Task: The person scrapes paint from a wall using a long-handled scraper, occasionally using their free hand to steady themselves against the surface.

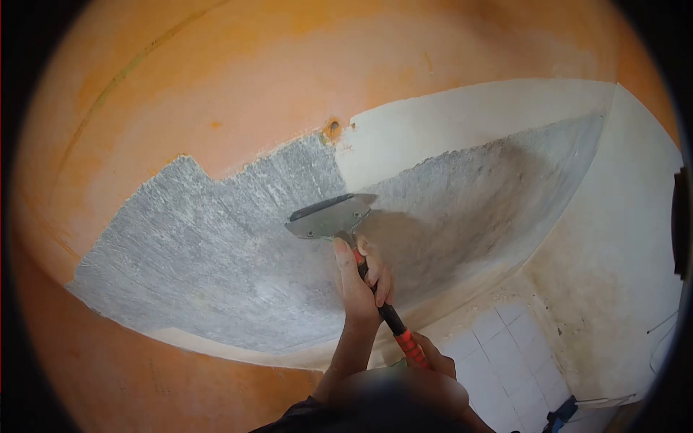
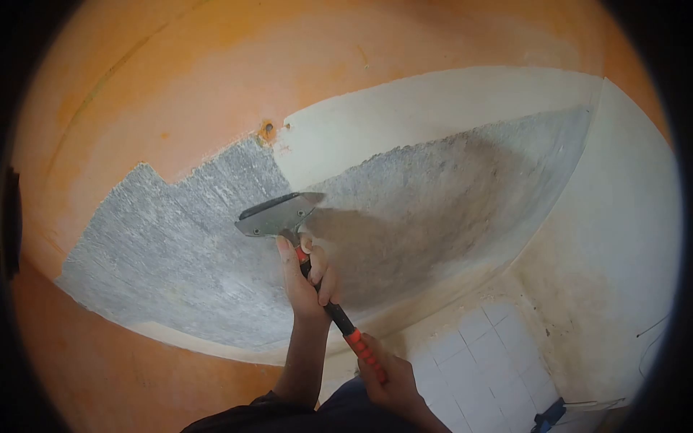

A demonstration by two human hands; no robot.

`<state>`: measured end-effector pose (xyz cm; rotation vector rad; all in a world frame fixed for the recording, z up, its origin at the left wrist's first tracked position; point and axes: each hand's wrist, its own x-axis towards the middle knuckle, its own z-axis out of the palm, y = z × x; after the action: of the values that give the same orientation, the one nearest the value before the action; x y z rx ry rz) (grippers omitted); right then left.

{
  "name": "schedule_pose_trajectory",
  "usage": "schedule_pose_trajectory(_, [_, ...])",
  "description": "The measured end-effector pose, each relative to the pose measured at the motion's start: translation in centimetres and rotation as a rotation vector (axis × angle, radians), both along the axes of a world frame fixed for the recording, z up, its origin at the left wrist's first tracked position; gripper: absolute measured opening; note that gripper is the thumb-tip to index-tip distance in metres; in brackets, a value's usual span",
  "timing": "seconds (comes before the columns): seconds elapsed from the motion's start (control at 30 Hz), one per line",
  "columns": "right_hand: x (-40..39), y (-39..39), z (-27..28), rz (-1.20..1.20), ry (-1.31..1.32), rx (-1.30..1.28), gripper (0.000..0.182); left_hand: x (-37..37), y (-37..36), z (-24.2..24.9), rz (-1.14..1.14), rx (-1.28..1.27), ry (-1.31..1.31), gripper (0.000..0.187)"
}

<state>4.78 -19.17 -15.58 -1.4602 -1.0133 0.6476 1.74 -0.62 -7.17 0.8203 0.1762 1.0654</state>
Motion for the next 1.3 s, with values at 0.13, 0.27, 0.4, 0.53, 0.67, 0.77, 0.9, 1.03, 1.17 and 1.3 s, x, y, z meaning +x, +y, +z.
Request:
schedule_pose_trajectory(0.13, [-0.1, 1.4, 1.5, -0.011, -0.149, 0.008, 0.046, -0.3, 0.3, -0.4, -0.001, 0.045, 0.019, 0.043])
schedule_pose_trajectory(0.27, [-0.4, 2.4, 1.3, 0.037, -0.239, -0.025, 0.048, -0.6, 1.1, -1.0, 0.008, 0.102, 0.029, 0.045])
schedule_pose_trajectory(0.4, [-1.4, 3.2, 0.0, -0.032, -0.230, -0.005, 0.050, -1.4, 2.2, -2.8, 0.103, 0.280, 0.144, 0.044])
schedule_pose_trajectory(0.53, [-1.8, 3.9, -0.5, -0.079, -0.301, 0.064, 0.053, -3.3, 3.9, -4.6, 0.269, 0.490, 0.360, 0.040])
schedule_pose_trajectory(0.67, [-1.9, 3.6, 0.4, -0.035, -0.274, -0.007, 0.055, -5.7, 4.2, -4.9, 0.510, 0.590, 0.566, 0.025])
schedule_pose_trajectory(0.77, [-2.1, 3.5, 0.7, -0.027, -0.241, 0.010, 0.055, -7.3, 4.8, -5.6, 0.915, 0.978, 0.745, 0.023])
schedule_pose_trajectory(0.9, [-1.8, 3.0, 1.3, 0.012, -0.212, 0.028, 0.055, -7.7, 4.9, -5.2, 1.227, 1.163, 0.823, 0.031])
schedule_pose_trajectory(1.03, [-1.3, 2.8, 1.6, 0.027, -0.212, -0.060, 0.054, -7.1, 5.5, -6.1, 1.260, 1.156, 0.927, 0.043])
schedule_pose_trajectory(1.17, [-1.0, 2.7, 1.7, 0.039, -0.256, -0.023, 0.052, -5.8, 6.6, -7.8, 1.328, 1.156, 1.201, 0.075])
schedule_pose_trajectory(1.3, [-1.1, 2.6, 1.4, 0.040, -0.214, -0.014, 0.052, -6.1, 7.7, -9.5, 1.282, 1.194, 1.404, 0.098])
